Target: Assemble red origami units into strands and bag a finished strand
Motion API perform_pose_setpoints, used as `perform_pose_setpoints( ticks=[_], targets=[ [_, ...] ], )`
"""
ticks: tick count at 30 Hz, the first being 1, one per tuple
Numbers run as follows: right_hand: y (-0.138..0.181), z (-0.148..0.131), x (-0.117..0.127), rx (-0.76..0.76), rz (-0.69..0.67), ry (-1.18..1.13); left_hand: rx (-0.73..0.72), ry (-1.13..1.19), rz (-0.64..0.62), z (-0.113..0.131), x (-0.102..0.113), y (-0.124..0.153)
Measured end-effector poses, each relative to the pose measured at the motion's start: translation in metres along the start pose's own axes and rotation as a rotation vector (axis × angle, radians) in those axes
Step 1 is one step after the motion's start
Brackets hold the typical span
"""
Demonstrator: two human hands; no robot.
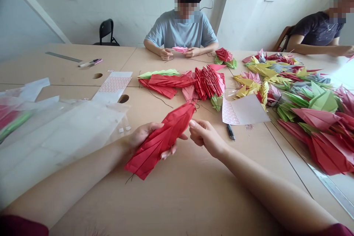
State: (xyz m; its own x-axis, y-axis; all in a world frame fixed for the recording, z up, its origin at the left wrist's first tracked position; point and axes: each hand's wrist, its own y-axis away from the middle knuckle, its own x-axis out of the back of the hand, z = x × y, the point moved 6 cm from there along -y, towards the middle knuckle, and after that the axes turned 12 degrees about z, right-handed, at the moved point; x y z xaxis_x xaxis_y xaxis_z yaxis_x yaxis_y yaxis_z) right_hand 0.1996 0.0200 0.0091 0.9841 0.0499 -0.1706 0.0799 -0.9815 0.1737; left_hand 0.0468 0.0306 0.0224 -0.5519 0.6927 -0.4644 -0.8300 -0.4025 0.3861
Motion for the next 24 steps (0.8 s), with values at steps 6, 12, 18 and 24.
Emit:
perform_pose_setpoints(
  ticks=[6, 12, 18, 24],
  targets=[
    [-0.007, -0.015, 0.023, 0.158, 0.328, -0.004, 0.028, 0.031, -0.063, -0.006, -0.001, 0.001],
    [-0.01, -0.033, 0.057, 0.372, 0.604, -0.179, -0.156, -0.198, 0.34, -0.002, 0.036, -0.015],
    [-0.016, 0.001, 0.035, 0.115, 0.395, 0.036, -0.27, -0.241, 0.423, 0.0, 0.039, -0.018],
    [-0.017, -0.003, 0.042, 0.183, 0.459, 0.008, -0.27, -0.279, 0.334, 0.0, 0.035, -0.017]
  ],
)
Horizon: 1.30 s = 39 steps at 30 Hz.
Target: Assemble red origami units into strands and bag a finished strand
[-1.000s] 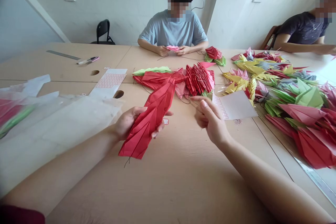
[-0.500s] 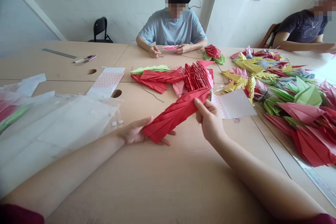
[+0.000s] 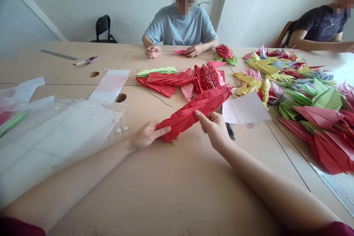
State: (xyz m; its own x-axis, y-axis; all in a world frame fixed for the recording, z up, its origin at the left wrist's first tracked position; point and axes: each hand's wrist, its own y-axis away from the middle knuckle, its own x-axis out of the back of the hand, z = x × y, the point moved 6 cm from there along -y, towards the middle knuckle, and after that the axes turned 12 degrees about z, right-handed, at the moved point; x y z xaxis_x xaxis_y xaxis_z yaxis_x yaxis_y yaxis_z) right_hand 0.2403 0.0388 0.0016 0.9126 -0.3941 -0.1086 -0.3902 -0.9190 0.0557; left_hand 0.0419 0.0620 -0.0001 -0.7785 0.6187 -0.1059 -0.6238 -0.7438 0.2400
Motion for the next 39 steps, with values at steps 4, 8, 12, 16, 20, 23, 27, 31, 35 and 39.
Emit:
perform_pose_setpoints(
  ticks=[4, 8, 12, 16, 20, 23, 27, 31, 35, 39],
  targets=[
    [-0.01, -0.01, 0.009, 0.063, 0.061, -0.12, -0.05, -0.104, 0.102, 0.0, 0.01, -0.003],
    [-0.012, -0.009, 0.012, 0.056, 0.085, -0.173, -0.153, -0.123, 0.307, 0.003, 0.026, -0.006],
    [-0.006, -0.004, 0.006, -0.016, 0.045, -0.182, -0.168, -0.003, 0.454, 0.002, 0.038, -0.007],
    [0.0, 0.008, 0.001, -0.163, 0.011, -0.154, -0.187, 0.139, 0.474, 0.001, 0.041, -0.008],
    [0.002, 0.022, 0.002, -0.306, -0.016, -0.063, -0.236, 0.233, 0.497, 0.0, 0.045, -0.009],
    [0.006, 0.026, 0.0, -0.367, -0.129, 0.086, -0.271, 0.303, 0.521, 0.0, 0.049, -0.009],
    [0.012, 0.013, -0.002, -0.18, -0.242, 0.495, -0.326, 0.374, 0.566, 0.002, 0.055, -0.009],
    [0.029, -0.004, -0.011, 0.234, -0.324, 1.097, -0.356, 0.387, 0.596, 0.002, 0.058, -0.009],
    [0.047, -0.026, -0.011, 0.587, -0.175, 1.5, -0.387, 0.383, 0.572, 0.004, 0.056, -0.008],
    [0.064, -0.064, -0.016, 1.018, -0.017, 1.32, -0.465, 0.321, 0.517, 0.009, 0.051, -0.007]
  ],
)
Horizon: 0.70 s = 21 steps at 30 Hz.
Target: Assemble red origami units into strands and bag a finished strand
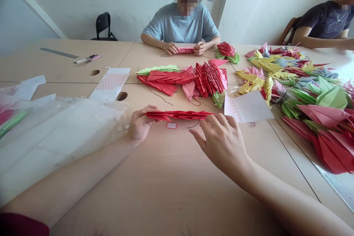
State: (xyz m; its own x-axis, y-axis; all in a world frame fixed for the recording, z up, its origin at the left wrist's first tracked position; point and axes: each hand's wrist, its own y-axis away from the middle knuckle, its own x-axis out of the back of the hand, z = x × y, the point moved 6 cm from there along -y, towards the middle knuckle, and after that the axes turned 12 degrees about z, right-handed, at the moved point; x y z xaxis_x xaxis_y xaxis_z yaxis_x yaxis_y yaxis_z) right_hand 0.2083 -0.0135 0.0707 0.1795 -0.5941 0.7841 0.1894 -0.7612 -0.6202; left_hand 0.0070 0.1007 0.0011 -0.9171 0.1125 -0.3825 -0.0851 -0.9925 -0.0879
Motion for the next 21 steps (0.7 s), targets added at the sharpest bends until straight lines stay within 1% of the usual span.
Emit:
perform_pose_setpoints(
  ticks=[2, 4, 6, 8, 10, 13, 16, 21],
  targets=[
    [-0.005, -0.007, 0.011, 0.071, 0.121, -0.219, -0.029, -0.051, -0.058, 0.001, -0.004, 0.004],
    [-0.007, -0.011, 0.017, 0.092, 0.213, -0.411, -0.072, -0.154, -0.146, 0.003, -0.011, 0.01],
    [-0.007, -0.014, 0.018, 0.103, 0.279, -0.506, -0.124, -0.281, -0.258, 0.006, -0.02, 0.018],
    [-0.006, -0.016, 0.015, 0.121, 0.301, -0.542, -0.178, -0.379, -0.346, 0.009, -0.027, 0.025],
    [-0.006, -0.018, 0.012, 0.139, 0.282, -0.564, -0.253, -0.443, -0.369, 0.013, -0.03, 0.029],
    [-0.007, -0.019, 0.007, 0.147, 0.234, -0.605, -0.36, -0.506, -0.34, 0.017, -0.031, 0.03],
    [-0.008, -0.018, 0.001, 0.144, 0.194, -0.638, -0.403, -0.533, -0.349, 0.017, -0.033, 0.032],
    [-0.006, -0.014, -0.015, 0.101, 0.101, -0.716, -0.472, -0.562, -0.441, 0.015, -0.04, 0.042]
  ],
)
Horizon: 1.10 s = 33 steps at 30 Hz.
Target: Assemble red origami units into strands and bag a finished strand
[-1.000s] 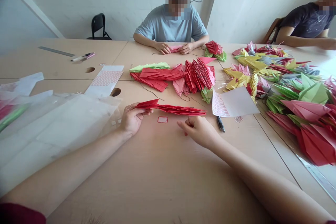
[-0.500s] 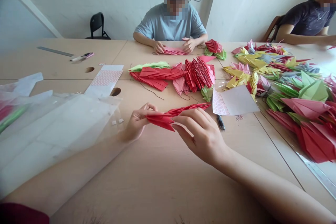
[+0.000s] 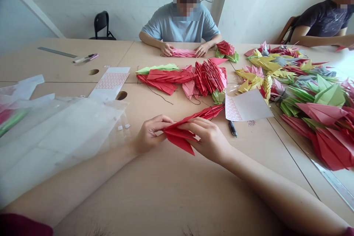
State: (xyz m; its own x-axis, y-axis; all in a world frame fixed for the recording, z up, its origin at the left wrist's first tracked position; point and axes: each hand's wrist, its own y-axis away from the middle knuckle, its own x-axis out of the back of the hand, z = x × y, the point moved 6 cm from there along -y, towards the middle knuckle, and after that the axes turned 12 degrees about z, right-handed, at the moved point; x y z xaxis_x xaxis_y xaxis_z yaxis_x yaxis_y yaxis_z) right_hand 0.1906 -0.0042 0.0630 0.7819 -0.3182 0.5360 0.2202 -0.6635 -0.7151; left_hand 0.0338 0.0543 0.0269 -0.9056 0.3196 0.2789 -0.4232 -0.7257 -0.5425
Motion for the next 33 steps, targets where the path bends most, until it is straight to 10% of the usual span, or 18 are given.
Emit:
perform_pose_setpoints(
  ticks=[16, 22, 33],
  targets=[
    [-0.012, 0.007, 0.018, 0.004, 0.094, -0.069, -0.323, -0.208, 0.15, 0.022, 0.012, 0.002],
    [-0.017, -0.01, 0.017, 0.243, -0.089, 0.097, -0.469, -0.333, 0.108, 0.024, 0.005, 0.011],
    [-0.012, -0.016, 0.004, 0.223, -0.177, 0.105, -0.443, -0.364, 0.031, 0.019, -0.002, 0.019]
  ],
)
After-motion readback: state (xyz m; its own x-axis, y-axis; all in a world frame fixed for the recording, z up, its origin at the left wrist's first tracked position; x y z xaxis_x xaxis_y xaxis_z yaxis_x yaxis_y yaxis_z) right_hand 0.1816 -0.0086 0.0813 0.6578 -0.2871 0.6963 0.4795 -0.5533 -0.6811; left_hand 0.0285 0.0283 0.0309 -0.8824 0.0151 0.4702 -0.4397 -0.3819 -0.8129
